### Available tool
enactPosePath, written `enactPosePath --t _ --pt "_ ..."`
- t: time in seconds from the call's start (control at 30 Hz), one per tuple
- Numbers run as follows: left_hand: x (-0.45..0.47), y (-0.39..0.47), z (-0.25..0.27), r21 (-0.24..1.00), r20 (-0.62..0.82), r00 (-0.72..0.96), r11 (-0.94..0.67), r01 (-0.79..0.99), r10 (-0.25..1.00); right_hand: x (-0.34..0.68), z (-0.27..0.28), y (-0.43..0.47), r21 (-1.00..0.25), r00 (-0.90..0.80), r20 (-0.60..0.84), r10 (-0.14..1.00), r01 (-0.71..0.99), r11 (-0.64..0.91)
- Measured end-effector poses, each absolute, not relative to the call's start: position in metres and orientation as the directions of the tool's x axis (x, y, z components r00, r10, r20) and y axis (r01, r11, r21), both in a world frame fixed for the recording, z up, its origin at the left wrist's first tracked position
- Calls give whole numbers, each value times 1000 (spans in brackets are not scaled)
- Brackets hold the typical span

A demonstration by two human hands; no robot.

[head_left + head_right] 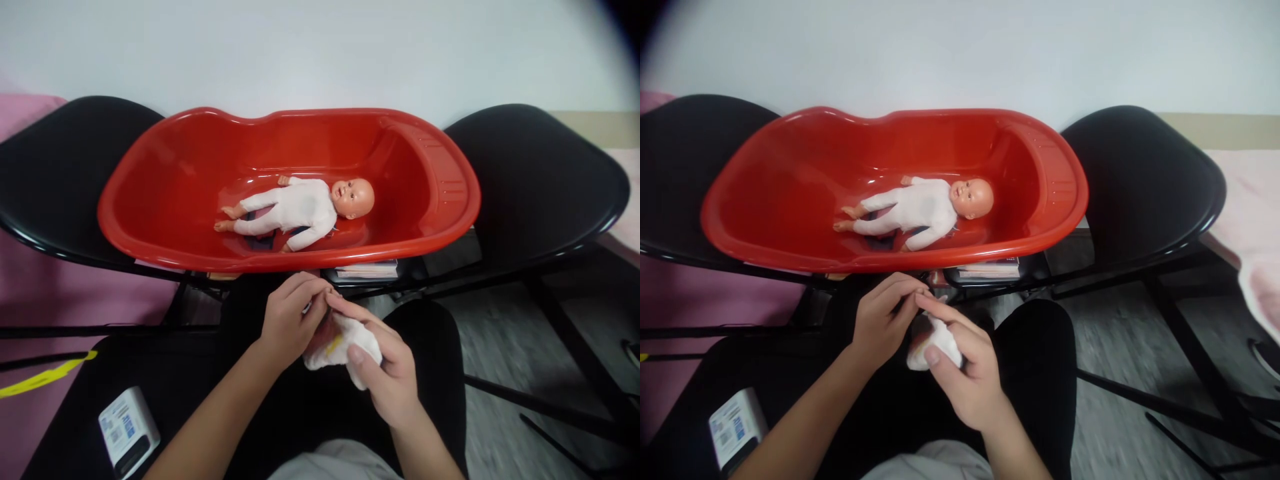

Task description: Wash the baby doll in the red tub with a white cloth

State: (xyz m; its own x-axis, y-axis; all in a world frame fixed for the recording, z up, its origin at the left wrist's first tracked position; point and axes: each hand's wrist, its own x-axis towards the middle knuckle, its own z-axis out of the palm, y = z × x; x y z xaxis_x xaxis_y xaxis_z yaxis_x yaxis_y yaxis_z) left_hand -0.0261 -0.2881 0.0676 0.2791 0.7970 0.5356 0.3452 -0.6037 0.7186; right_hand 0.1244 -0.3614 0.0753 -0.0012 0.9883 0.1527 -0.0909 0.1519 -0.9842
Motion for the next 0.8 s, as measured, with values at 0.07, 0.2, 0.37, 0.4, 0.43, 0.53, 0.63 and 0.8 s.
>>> enactPosePath --t 0.07,0.2,0.37,0.4,0.43,0.53,0.63,0.8 --pt "-27 -288 69 773 523 278 -586 244 806 122 74 -362 -970 31 79 996 -226 84" --pt "-29 -287 72 843 476 300 -526 113 827 121 76 -359 -882 72 -30 997 -472 7" --pt "-29 -286 76 911 387 354 -412 -5 851 122 76 -355 -819 111 3 994 -570 66" --pt "-29 -286 76 918 376 356 -397 -16 855 121 75 -354 -813 116 4 993 -578 71" --pt "-29 -286 77 925 362 359 -379 -24 860 121 75 -354 -809 118 1 993 -584 70" --pt "-29 -286 76 942 325 359 -332 -45 875 120 74 -353 -799 113 2 994 -597 70" --pt "-29 -286 74 952 303 364 -300 -64 881 119 73 -352 -789 99 6 995 -611 65" --pt "-30 -286 71 957 285 388 -281 -69 876 119 73 -351 -804 97 10 995 -591 66"
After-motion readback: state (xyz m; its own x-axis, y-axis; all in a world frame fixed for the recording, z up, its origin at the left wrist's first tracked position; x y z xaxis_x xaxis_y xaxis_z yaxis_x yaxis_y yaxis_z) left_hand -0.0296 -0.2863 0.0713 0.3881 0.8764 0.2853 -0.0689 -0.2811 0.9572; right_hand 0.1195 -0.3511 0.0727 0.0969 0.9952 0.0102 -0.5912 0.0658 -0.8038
